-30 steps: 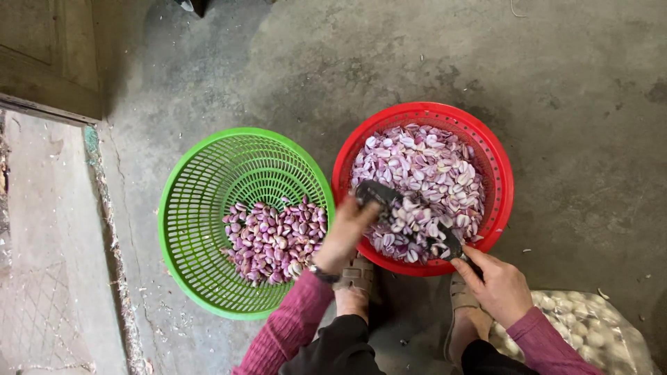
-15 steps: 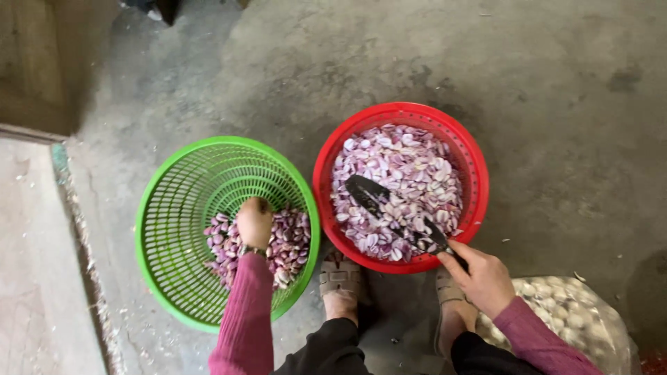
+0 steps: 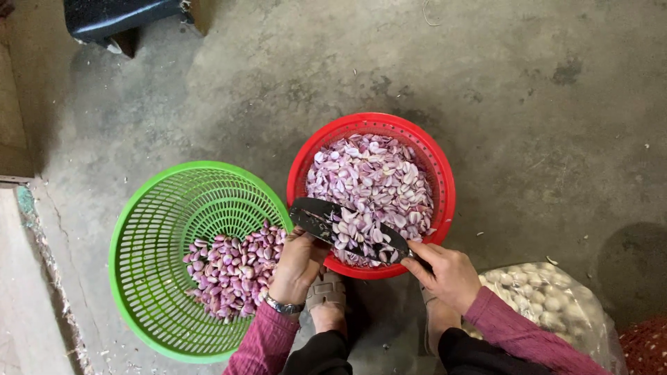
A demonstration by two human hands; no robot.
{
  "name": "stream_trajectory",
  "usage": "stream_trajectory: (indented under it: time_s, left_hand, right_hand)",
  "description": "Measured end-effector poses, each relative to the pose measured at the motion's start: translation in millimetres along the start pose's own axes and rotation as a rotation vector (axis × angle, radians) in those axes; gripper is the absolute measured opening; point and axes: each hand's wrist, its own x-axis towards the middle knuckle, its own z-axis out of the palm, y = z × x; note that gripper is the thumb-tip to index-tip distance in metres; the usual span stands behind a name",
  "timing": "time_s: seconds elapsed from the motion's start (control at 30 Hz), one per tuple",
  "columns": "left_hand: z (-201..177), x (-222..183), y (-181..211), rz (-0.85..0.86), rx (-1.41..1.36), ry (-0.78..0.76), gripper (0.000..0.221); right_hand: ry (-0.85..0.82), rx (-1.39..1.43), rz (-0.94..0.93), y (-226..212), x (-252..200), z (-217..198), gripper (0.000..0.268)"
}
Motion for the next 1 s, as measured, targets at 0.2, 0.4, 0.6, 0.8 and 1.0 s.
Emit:
stream_trajectory:
  time_s: [0.2,0.4,0.6,0.8,1.0]
  left_hand:
    - [11.2,-0.8,-8.3,0.078,-0.033,-0.102,0.023]
    - [78.6,-49.0,27.5,0.006,0.174,0.074,0.065]
    - [60.0,-36.4,13.9,0.369,0.819,-0.086,0.039]
    - [59.9,-31.3,11.9,0.144,0.390,-0.021,0.034]
    - [9.1,8.9,-14.6,0.498,0.919,0.052,0.033]
  right_hand:
    - [0.000,-0.043,0.019,8.0,0.1,0.1,0.043]
    - [-0.007,-0.077,0.085,9.3,0.8,-6.3,0.046]
    - [0.006,-0.146,0.043,11.4,-0.3,-8.3,0.045]
    - [-0.034,-0.139,0.072,15.6,-6.6,-0.1,0.046]
    - [-0.021,-0.200,0.067,14.0,-6.1,-0.5,0.044]
